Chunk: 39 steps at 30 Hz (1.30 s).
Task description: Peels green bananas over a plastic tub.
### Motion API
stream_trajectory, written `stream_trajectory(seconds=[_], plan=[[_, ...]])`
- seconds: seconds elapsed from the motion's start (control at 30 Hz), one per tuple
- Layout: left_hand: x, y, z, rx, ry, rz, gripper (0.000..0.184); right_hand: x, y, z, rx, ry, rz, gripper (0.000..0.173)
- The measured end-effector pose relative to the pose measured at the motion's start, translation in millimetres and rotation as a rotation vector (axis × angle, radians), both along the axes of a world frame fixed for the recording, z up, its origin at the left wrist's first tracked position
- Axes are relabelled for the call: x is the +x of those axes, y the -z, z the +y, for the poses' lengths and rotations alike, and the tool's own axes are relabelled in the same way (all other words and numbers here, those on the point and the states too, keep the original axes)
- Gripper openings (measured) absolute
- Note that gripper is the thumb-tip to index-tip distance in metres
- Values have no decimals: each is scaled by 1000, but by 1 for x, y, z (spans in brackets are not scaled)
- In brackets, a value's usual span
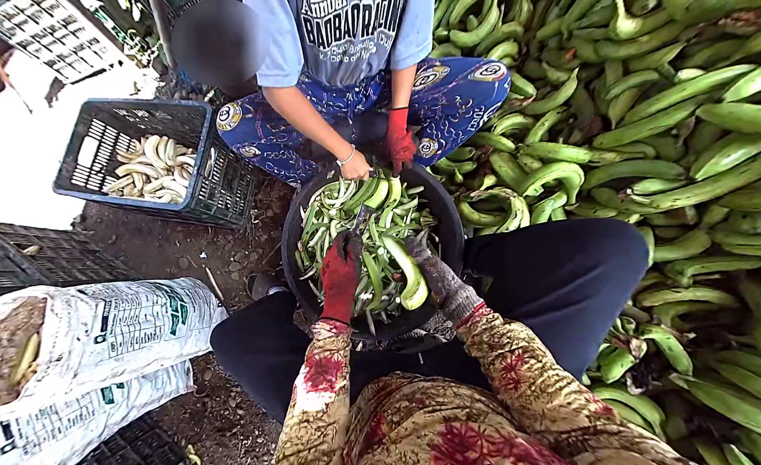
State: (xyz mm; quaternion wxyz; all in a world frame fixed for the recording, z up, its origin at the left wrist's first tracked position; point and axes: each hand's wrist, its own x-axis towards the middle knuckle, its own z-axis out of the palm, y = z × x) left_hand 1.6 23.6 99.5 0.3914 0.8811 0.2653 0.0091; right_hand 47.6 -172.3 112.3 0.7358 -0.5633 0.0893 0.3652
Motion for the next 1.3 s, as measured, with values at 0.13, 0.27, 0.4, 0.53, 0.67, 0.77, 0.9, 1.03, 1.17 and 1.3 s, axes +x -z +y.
stream_trajectory(seconds=[0.13, 0.27, 0.4, 0.53, 0.67, 0.77, 0.9, 1.03, 1.17, 1.3], plan=[[-24, -28, -13, -243, 276, -118, 41, 25, 8, -7, 91, 46, 39, 49], [-50, -33, -28, -339, 475, -134, 51, 38, -6, -4, 42, 91, -15, 49], [-50, -25, -31, -234, 422, -91, 51, 34, -5, 2, 84, 11, 0, 56], [-42, -10, -33, 30, 308, -129, 48, 23, -7, 8, 132, 15, -20, 55], [-19, -11, -29, 292, 149, -153, 47, 11, -7, 7, 55, 18, 110, 43], [8, -20, -14, 244, 61, -9, 44, 5, -7, 2, -73, -84, 72, 52], [12, -32, -6, 127, 81, -34, 44, 13, -3, -1, -48, -55, -6, 52], [-22, -43, -28, -160, 269, -100, 41, 33, -1, -4, -104, 92, -188, 51], [-48, -42, -42, -265, 341, -131, 45, 44, -13, 3, -58, 202, -168, 57], [-37, -31, -33, 49, 235, -94, 43, 32, -12, 13, 128, 149, -61, 54]])
